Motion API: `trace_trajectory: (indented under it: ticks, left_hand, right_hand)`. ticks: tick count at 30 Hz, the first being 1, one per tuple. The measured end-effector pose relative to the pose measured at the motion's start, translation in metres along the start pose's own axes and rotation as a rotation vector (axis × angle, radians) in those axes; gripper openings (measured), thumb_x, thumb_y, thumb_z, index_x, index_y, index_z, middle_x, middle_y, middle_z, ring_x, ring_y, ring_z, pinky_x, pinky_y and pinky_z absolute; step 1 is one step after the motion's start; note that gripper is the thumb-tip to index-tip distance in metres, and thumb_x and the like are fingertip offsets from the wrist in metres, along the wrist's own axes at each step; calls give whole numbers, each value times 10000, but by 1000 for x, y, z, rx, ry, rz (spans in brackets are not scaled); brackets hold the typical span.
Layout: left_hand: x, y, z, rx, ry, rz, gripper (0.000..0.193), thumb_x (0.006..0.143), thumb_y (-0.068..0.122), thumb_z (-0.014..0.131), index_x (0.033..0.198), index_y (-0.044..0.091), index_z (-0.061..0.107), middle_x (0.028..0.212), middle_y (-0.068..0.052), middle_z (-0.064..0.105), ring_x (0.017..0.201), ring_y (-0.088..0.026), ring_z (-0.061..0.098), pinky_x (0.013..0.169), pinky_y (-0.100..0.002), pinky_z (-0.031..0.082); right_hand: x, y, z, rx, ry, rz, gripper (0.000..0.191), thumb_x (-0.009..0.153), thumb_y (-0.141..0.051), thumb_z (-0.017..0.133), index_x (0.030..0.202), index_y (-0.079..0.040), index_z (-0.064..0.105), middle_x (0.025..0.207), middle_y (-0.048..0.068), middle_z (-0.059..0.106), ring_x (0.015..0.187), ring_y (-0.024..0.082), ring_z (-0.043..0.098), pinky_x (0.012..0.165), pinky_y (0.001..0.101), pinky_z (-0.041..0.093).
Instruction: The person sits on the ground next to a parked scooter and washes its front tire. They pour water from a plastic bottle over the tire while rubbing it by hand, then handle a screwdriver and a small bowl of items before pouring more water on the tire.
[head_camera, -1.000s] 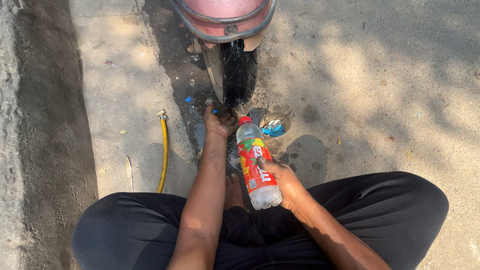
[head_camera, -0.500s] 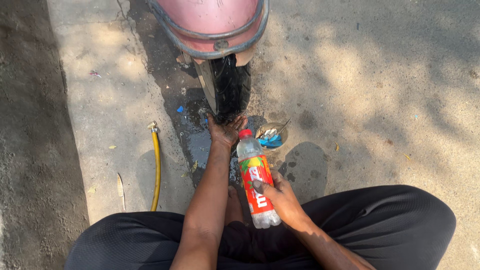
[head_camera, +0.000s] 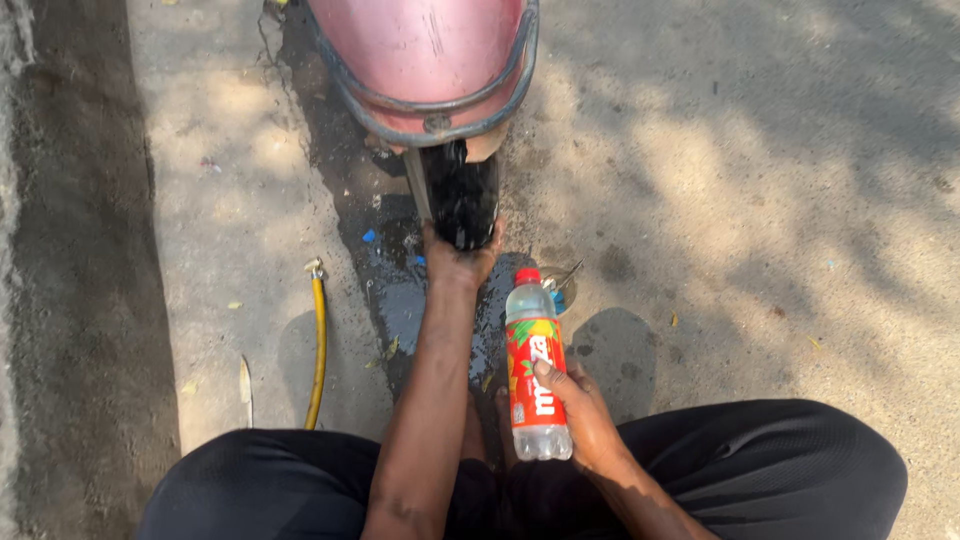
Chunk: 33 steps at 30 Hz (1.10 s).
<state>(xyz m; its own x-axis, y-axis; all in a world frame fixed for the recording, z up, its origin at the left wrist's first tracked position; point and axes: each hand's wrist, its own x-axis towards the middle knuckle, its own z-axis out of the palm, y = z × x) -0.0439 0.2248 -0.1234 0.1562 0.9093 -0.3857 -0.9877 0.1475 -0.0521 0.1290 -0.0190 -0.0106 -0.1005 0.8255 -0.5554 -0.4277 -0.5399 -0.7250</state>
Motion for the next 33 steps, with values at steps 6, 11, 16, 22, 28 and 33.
trace_trajectory:
  ticks: [6, 11, 16, 22, 28, 33]
  left_hand:
    - [-31, 8, 18, 201, 222, -129, 783, 933, 724, 345, 1330, 98, 597, 1248, -216, 633, 1014, -460, 618, 861, -624, 502]
    - [-28, 8, -5, 272, 232, 44, 519, 958, 565, 461, 1241, 184, 670, 1142, -71, 720, 978, -282, 654, 826, -507, 532]
    - [-27, 20, -14, 188, 229, 121, 402, 977, 426, 498, 1165, 114, 666, 1094, -106, 729, 974, -295, 708, 912, -505, 580]
    - [-34, 23, -2, 195, 82, 171, 385, 999, 363, 492, 1180, 80, 680, 1141, -119, 735, 1053, -316, 704, 956, -524, 585]
    - [-34, 29, -8, 295, 199, 134, 369, 945, 426, 463, 1103, 166, 673, 1066, -79, 728, 966, -294, 681, 876, -531, 550]
    - [-32, 28, -12, 317, 278, 119, 381, 940, 497, 518, 1114, 200, 680, 1068, -59, 705, 974, -253, 618, 915, -466, 491]
  right_hand:
    - [-13, -17, 11, 66, -28, 77, 524, 879, -340, 710, 1240, 18, 587, 1012, 166, 735, 824, 240, 748, 742, 400, 627]
    - [-24, -28, 20, 139, -51, 217, 541, 876, -370, 705, 1207, 53, 634, 981, 188, 757, 802, 257, 753, 706, 413, 629]
    - [-18, -38, 33, 121, -146, 144, 491, 913, -326, 701, 1245, 28, 632, 1006, 156, 745, 815, 227, 745, 711, 390, 631]
    - [-14, -40, 42, 103, -165, 154, 477, 919, -302, 696, 1243, 41, 627, 1002, 165, 747, 810, 236, 748, 710, 392, 633]
    - [-17, -28, 37, 74, -139, 137, 481, 916, -305, 700, 1233, 49, 630, 1000, 174, 748, 806, 241, 752, 704, 401, 632]
    - [-11, -27, 30, 119, -102, 143, 491, 910, -327, 695, 1218, 51, 633, 988, 175, 751, 793, 243, 755, 698, 405, 636]
